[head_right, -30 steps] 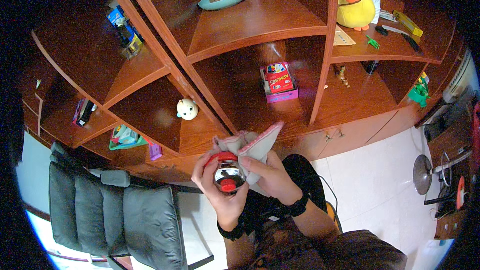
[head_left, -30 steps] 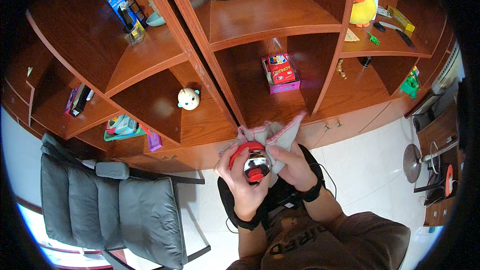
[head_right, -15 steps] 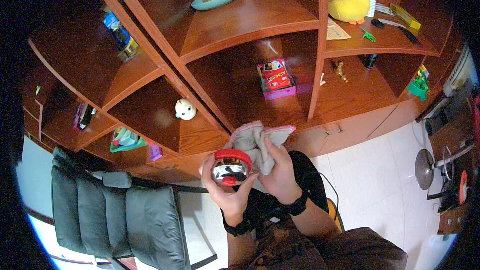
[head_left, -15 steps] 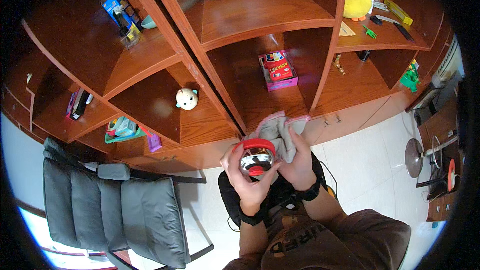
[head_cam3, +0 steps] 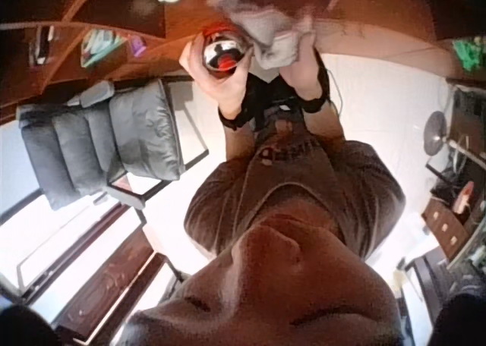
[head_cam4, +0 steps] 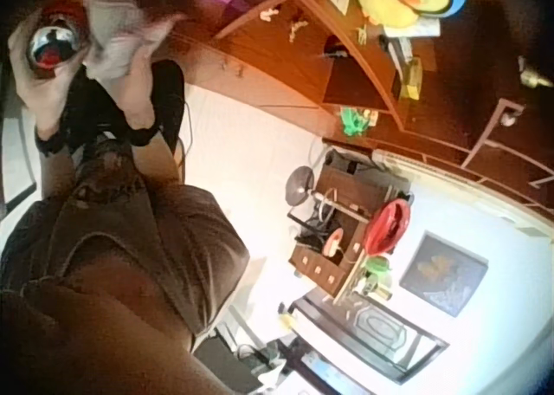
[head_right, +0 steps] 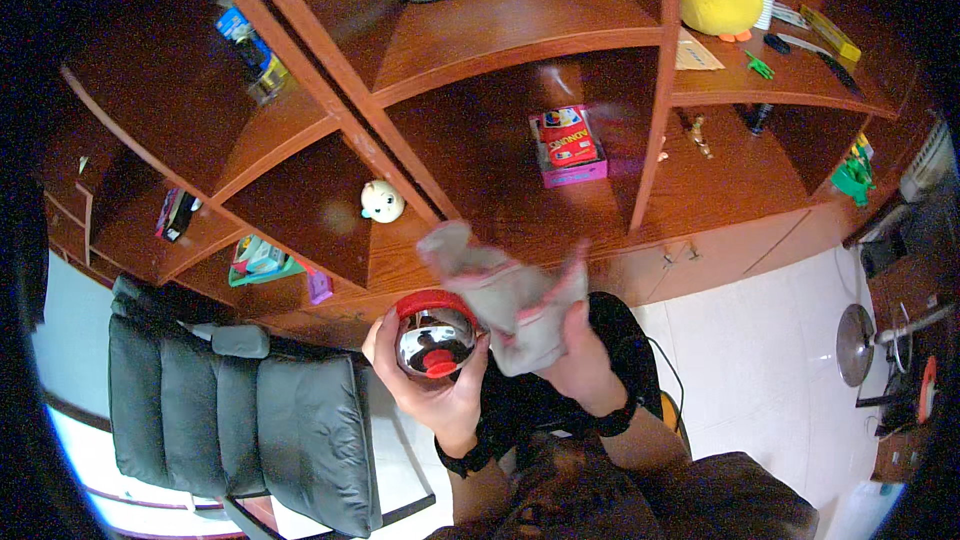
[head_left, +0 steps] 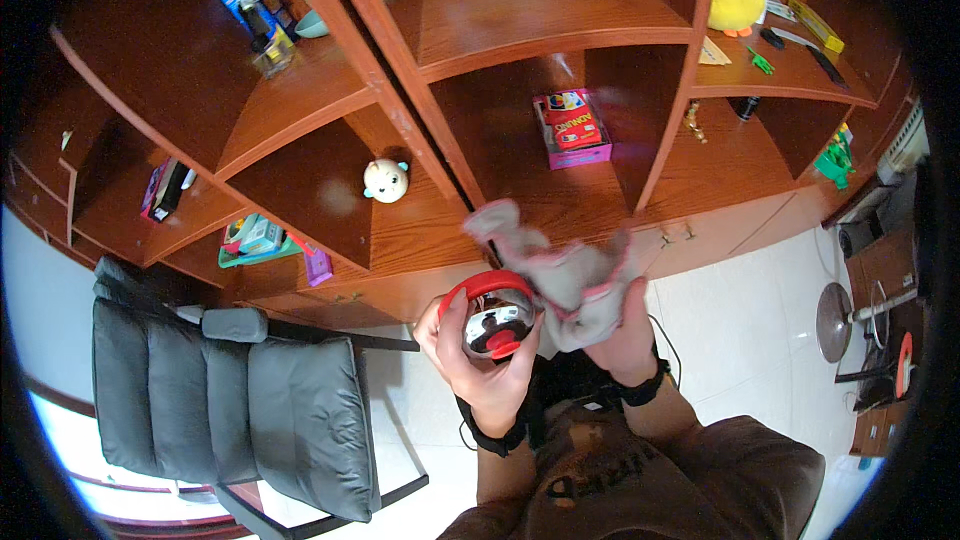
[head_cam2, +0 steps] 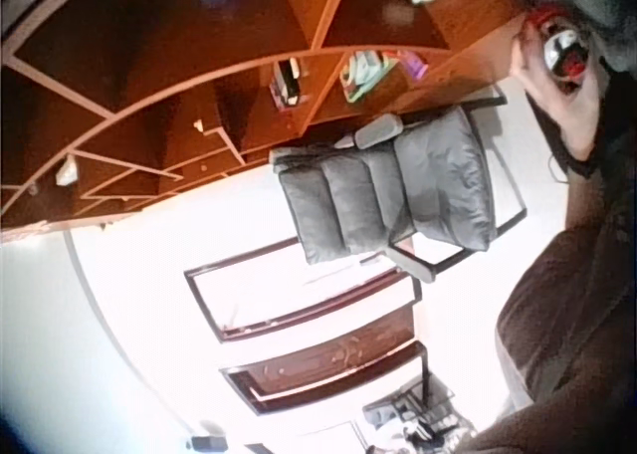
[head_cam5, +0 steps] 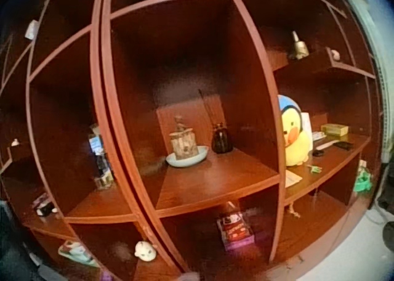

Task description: The person cleans a small toy, a glass jar, a saucer, and a wooden object with a cloth.

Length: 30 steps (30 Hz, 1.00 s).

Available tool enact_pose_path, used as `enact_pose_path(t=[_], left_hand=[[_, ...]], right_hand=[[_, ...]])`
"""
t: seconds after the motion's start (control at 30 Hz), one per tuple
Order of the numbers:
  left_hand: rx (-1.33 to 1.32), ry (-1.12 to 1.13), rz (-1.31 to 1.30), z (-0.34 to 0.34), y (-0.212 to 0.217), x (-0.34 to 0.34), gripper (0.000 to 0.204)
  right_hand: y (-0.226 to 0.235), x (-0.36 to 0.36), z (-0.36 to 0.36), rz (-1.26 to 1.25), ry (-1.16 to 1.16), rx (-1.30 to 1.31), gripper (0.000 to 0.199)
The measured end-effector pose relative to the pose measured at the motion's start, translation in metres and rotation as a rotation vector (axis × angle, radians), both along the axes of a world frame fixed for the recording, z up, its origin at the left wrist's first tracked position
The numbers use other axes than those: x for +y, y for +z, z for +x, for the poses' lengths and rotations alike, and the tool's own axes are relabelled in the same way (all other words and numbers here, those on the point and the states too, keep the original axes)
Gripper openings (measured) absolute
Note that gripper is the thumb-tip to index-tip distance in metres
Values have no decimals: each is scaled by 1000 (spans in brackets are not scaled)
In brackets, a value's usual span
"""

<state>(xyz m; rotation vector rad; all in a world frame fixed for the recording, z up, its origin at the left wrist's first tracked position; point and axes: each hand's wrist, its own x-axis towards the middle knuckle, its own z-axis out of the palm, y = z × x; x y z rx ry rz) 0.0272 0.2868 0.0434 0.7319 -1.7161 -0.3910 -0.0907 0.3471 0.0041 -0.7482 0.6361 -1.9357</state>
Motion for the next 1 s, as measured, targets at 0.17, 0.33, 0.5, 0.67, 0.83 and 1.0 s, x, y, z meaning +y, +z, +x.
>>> enact_pose_path(t=[0.17, 0.33, 0.5, 0.67, 0.83, 1.0], left_hand=[[-146, -95, -49, 0, -2, 1, 72], [90, -471, 102, -4, 1, 5, 78], [331, -508, 341, -6, -9, 3, 74], [243, -342, 346, -4, -7, 6, 67], [1, -190, 178, -7, 1, 9, 64], [-159, -215, 28, -11, 5, 4, 62]], right_hand=[[17, -4, -4, 89, 54, 312, 78], [36, -6, 3, 42, -61, 188, 52], [39, -15, 9, 2, -73, -31, 45], [34, -20, 5, 43, -46, 110, 41], [-9, -4, -12, 8, -86, -58, 50], [36, -11, -8, 26, -97, 384, 52]])
